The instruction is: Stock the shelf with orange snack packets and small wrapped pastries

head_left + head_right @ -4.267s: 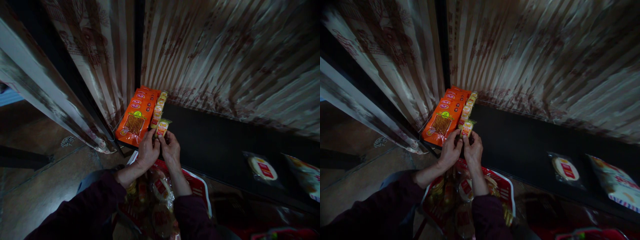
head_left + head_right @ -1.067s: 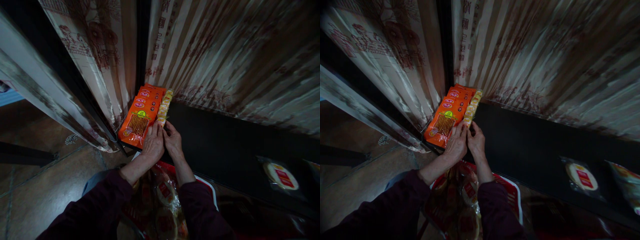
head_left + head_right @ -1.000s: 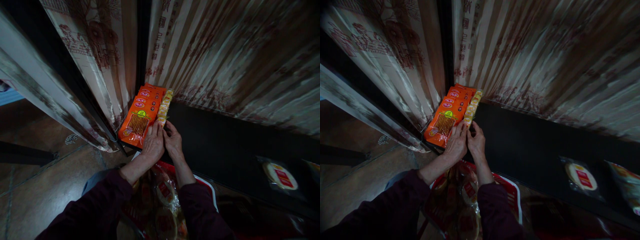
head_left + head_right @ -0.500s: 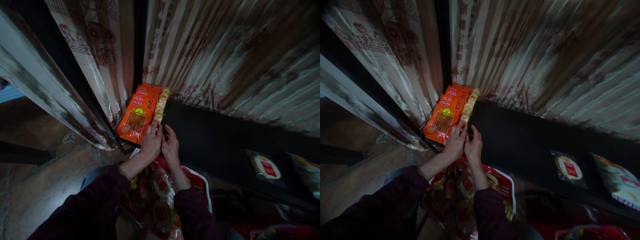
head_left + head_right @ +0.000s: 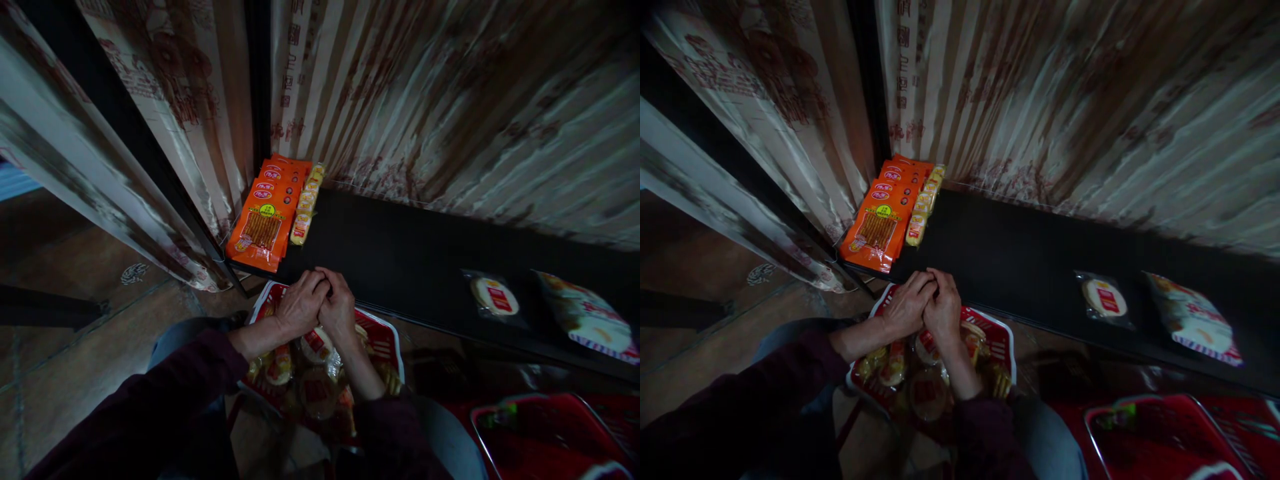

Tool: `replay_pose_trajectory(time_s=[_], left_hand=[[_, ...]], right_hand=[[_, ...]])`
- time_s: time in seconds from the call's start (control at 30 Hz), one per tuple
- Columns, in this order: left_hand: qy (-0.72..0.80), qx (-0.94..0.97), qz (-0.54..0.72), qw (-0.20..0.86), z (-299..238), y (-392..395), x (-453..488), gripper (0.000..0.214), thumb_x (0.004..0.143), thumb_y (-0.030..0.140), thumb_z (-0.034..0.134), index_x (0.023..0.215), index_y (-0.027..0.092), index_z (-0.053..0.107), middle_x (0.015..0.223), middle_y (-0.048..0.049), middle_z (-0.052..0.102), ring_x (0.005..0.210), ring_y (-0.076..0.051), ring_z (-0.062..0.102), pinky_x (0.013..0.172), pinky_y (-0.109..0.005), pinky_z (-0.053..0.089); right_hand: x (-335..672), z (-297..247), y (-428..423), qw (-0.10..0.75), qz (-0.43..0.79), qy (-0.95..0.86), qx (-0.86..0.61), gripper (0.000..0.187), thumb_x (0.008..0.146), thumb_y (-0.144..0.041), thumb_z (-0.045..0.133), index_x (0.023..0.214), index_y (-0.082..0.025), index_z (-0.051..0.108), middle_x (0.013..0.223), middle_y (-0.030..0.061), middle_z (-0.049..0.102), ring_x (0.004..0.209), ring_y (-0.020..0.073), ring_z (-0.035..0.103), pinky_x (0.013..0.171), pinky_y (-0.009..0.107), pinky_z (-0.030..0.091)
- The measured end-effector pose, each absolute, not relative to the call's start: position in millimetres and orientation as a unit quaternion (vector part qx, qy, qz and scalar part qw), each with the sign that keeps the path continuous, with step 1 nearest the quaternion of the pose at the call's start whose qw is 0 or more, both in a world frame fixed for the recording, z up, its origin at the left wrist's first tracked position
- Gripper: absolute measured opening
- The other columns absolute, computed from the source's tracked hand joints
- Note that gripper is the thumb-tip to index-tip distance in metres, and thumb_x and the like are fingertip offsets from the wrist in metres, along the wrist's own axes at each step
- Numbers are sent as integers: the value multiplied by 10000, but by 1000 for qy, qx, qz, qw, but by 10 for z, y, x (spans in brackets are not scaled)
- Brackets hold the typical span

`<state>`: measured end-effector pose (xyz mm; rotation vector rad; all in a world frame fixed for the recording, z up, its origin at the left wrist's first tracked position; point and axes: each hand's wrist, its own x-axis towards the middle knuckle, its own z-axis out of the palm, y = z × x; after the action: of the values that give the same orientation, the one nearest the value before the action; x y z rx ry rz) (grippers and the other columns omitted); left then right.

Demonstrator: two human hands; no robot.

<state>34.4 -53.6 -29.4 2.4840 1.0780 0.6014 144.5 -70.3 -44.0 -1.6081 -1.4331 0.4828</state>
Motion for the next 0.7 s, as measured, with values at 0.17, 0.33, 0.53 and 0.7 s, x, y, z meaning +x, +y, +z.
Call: replay_pose_trajectory(time_s=[0.17, 0.33, 0.53, 0.7], left_hand=[[337, 906, 156, 201, -345, -678, 319, 275, 780, 93, 500, 1048, 116, 557, 1117, -135, 543, 1086, -241, 488, 906, -373, 499], [304, 911, 15, 278, -364, -880, 310, 360, 784, 111, 505, 1141, 137, 540, 1210, -125, 550, 1033, -209, 568, 871, -336, 511], [334, 899, -126, 253, -318, -1184, 110, 537, 802, 264, 572, 1306, 115, 463, 1442, -228, 365, 1279, -357, 419, 980, -487, 425], [379, 844, -215, 312, -467, -1521, -135, 928, 669, 359, 718, 1460, 236, 249, 1561, -193, 112, 1399, -438, 163, 1039, -598, 306]], right_hand=[[1470, -486, -983, 431, 195, -597, -647, 437, 697, -110, 429, 1079, -191, 626, 1045, 98, 659, 973, 217, 613, 890, 386, 494], [1586, -724, -1332, 341, 218, -618, -674, 468, 716, -124, 433, 1137, -200, 623, 1011, 100, 690, 942, 236, 648, 852, 423, 531], [2083, -873, -1943, 222, 204, -702, -645, 450, 814, -217, 487, 1252, -265, 580, 1247, 97, 614, 1182, 266, 562, 977, 456, 492], [2380, -973, -2556, 143, 133, -704, -682, 573, 769, -276, 576, 1336, -266, 502, 1362, 139, 514, 1254, 335, 492, 958, 488, 495]])
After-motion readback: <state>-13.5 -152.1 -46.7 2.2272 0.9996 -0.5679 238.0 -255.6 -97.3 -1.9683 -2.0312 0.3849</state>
